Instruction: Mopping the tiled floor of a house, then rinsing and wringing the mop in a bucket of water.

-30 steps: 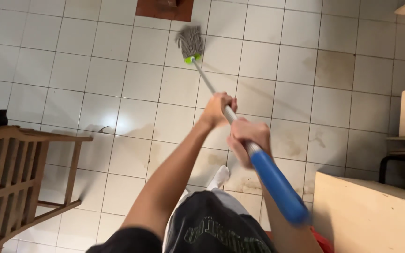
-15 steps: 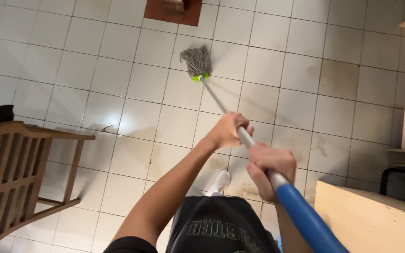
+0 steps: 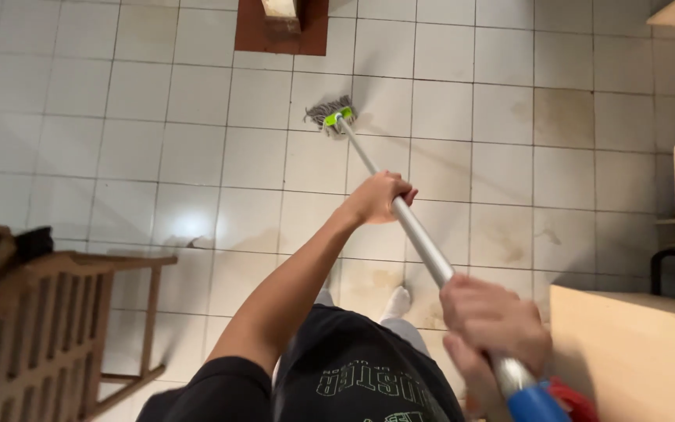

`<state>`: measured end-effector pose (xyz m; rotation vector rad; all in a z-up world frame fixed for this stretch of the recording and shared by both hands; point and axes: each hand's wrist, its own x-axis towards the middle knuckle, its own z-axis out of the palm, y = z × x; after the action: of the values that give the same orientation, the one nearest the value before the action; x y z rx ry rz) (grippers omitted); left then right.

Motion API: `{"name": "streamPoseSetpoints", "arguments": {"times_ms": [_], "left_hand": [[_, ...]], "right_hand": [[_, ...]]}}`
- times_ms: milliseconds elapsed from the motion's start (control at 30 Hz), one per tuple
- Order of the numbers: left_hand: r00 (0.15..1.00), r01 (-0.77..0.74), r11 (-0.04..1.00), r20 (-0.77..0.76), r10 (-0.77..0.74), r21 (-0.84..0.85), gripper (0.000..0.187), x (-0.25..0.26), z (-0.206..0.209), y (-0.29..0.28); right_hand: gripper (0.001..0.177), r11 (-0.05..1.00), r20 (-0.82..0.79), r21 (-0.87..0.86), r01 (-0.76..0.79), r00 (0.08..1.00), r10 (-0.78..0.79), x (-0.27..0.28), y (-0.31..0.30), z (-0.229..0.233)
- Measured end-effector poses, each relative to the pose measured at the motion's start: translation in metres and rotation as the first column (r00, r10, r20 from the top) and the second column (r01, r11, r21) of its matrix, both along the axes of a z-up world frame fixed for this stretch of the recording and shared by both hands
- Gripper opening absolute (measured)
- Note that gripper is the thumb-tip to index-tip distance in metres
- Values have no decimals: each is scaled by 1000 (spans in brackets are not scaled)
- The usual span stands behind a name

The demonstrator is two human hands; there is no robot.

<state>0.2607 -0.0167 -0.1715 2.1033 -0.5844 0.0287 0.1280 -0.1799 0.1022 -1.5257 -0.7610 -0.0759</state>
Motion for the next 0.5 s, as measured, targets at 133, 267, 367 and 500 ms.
{"name": "streamPoseSetpoints", "arguments": {"times_ms": [133,267,367,500], "left_hand": [[995,45,998,-84,-48,-37,30,41,-51,44],[999,-18,1000,-32,19,21,18,58,-90,52],[999,36,999,-11,-37,-28,8,57,-93,46],[987,87,996,-138,-86,6,7,80,-101,60]], "right_hand": [[24,993,60,-78,91,994,-86,38,46,-67],[23,980,-3,-82,182,983,-183,48,65,-75],[21,961,-59,-139,240,967,-250,44,74,-49],[19,959,-125,-138,248,956,-266,65,81,-59]]}}
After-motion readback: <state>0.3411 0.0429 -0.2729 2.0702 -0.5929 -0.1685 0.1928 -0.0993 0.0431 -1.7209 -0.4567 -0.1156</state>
